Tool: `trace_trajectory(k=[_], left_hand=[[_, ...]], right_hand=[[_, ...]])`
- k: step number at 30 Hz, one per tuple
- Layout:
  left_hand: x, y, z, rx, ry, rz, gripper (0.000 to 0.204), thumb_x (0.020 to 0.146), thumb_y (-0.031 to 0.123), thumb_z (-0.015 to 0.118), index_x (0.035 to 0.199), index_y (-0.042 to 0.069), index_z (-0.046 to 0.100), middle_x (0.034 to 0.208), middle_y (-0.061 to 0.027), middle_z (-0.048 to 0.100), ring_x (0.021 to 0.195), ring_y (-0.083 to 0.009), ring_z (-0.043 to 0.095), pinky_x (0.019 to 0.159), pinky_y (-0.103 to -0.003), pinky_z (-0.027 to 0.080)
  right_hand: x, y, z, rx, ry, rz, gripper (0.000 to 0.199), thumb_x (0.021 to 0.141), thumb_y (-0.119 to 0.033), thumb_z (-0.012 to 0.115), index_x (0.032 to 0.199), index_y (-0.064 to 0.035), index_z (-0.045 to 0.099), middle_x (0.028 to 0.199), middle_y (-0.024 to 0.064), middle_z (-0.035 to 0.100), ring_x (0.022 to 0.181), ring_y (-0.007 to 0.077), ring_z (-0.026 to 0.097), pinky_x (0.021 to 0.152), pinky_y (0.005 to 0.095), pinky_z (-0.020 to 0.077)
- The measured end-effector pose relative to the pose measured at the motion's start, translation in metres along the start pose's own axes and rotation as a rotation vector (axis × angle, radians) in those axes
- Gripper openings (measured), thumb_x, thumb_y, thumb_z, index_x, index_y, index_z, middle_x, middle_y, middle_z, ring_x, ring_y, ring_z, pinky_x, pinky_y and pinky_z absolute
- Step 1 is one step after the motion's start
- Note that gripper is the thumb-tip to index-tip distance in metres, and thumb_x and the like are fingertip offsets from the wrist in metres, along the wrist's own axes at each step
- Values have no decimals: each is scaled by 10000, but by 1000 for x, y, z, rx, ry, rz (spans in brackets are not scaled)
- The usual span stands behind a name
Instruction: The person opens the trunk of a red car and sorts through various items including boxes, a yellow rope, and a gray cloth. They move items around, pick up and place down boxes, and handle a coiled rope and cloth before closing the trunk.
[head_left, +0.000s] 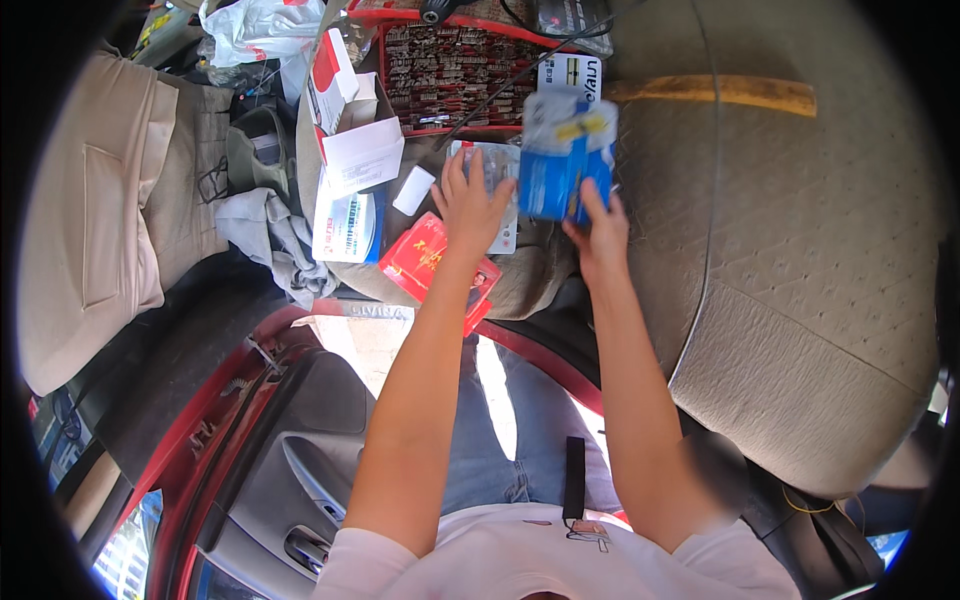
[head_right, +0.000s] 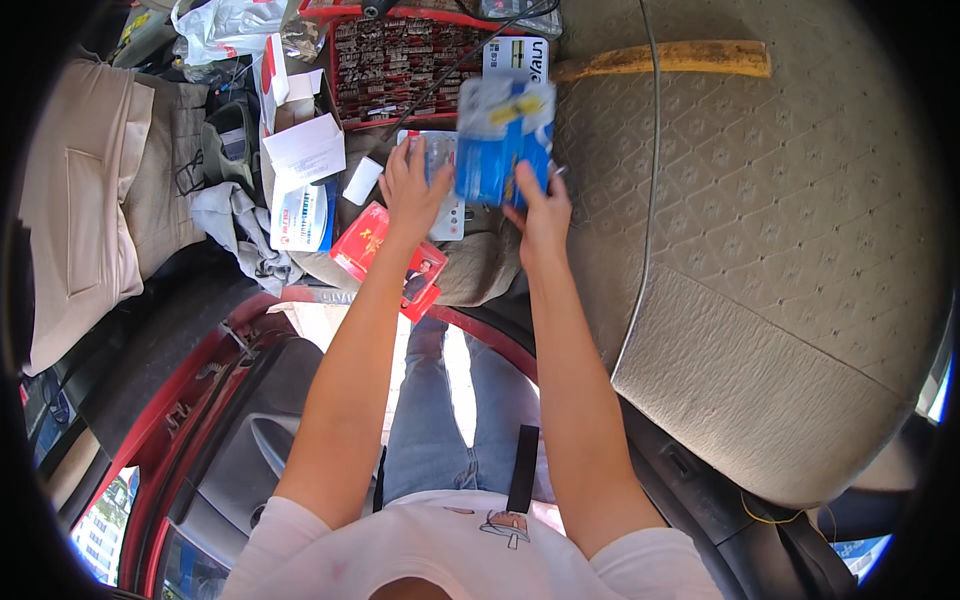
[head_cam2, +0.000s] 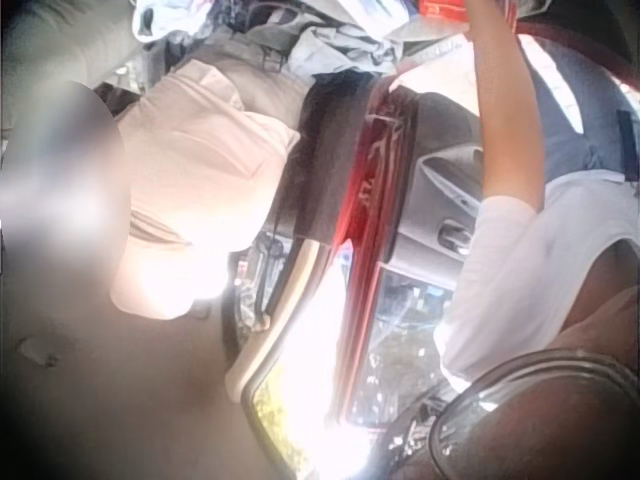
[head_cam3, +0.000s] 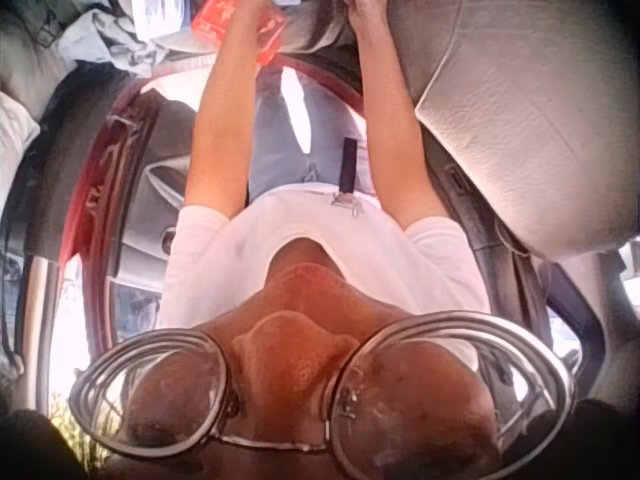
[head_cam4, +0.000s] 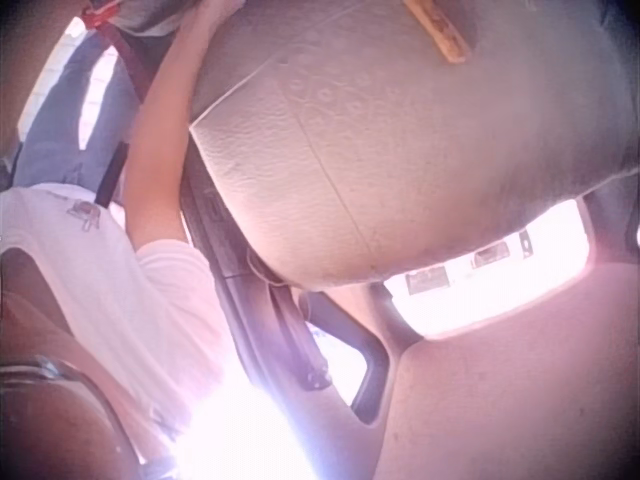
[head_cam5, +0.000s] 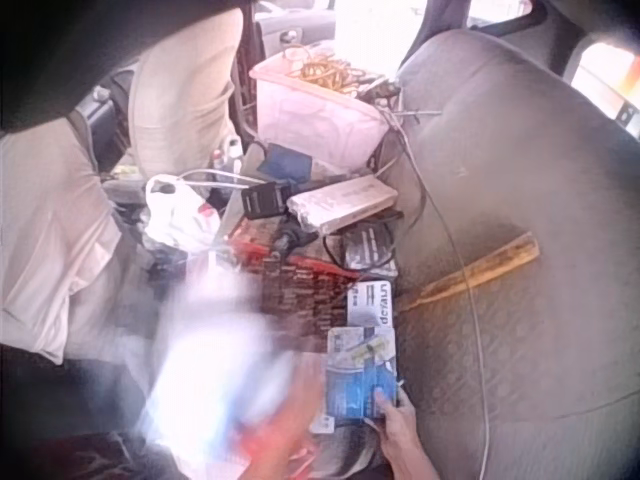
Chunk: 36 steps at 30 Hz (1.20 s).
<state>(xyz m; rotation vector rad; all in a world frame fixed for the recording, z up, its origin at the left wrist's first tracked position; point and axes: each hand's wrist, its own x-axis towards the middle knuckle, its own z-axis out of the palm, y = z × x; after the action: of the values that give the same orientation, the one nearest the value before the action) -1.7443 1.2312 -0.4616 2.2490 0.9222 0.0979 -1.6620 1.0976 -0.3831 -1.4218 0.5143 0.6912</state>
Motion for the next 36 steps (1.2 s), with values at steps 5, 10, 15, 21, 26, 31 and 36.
trace_trajectory(k=[5, 10, 15, 21, 26, 31, 36], left_hand=[[-4, 25, -8, 147, -21, -35, 922, 619, 245, 781, 1368, 106, 263, 1425, -205, 165, 1310, -390, 177, 1045, -517, 185], [-2, 27, -5, 33, -8, -169, 1018, 593, 178, 794, 1383, 56, 163, 1398, -254, 192, 1291, -397, 216, 1049, -434, 235], [0, 28, -3, 55, -9, -197, 1017, 591, 191, 798, 1375, 34, 170, 1354, -228, 273, 1209, -392, 335, 1000, -430, 305], [8, 18, 2, -21, -38, -298, 1044, 585, 230, 809, 1361, -9, 152, 1311, -229, 333, 1177, -393, 366, 971, -431, 334], [14, 7, 3, -26, -47, -343, 1007, 553, 266, 825, 1299, -38, 219, 1257, -236, 384, 1159, -408, 371, 965, -431, 340], [24, 16, 1, -113, -57, -430, 1003, 484, 334, 850, 1234, -49, 305, 1223, -250, 427, 1134, -402, 425, 942, -435, 371], [29, 0, -13, -260, -210, -543, 949, 519, 263, 819, 1255, 24, 270, 1246, -268, 389, 1146, -421, 412, 931, -443, 393]], right_hand=[[68, -41, 18, 167, -35, -228, 498, 792, -223, 690, 1196, -36, 465, 1006, 58, 576, 870, 150, 572, 682, 291, 517], [72, -5, 8, 177, -84, -51, 390, 810, -191, 668, 1137, -54, 504, 985, 23, 584, 833, 126, 562, 710, 316, 503], [61, -5, 10, 121, -9, -170, 327, 848, -264, 606, 1044, -6, 564, 897, 36, 603, 744, 99, 571, 635, 251, 516], [34, -32, 10, 14, 60, -365, 371, 850, -255, 602, 1100, 13, 546, 992, 74, 596, 839, 144, 584, 650, 301, 540], [25, -81, 48, -30, -178, -478, 477, 827, -248, 628, 1165, 62, 498, 1021, 97, 576, 924, 158, 568, 710, 315, 555], [95, -76, 96, 0, -242, -218, 292, 844, -168, 583, 1087, -9, 556, 955, 155, 606, 823, 208, 611, 616, 342, 533], [67, -24, 65, -233, -129, -343, 397, 823, -278, 630, 1129, -32, 571, 1045, 59, 571, 933, 156, 552, 734, 300, 492]])
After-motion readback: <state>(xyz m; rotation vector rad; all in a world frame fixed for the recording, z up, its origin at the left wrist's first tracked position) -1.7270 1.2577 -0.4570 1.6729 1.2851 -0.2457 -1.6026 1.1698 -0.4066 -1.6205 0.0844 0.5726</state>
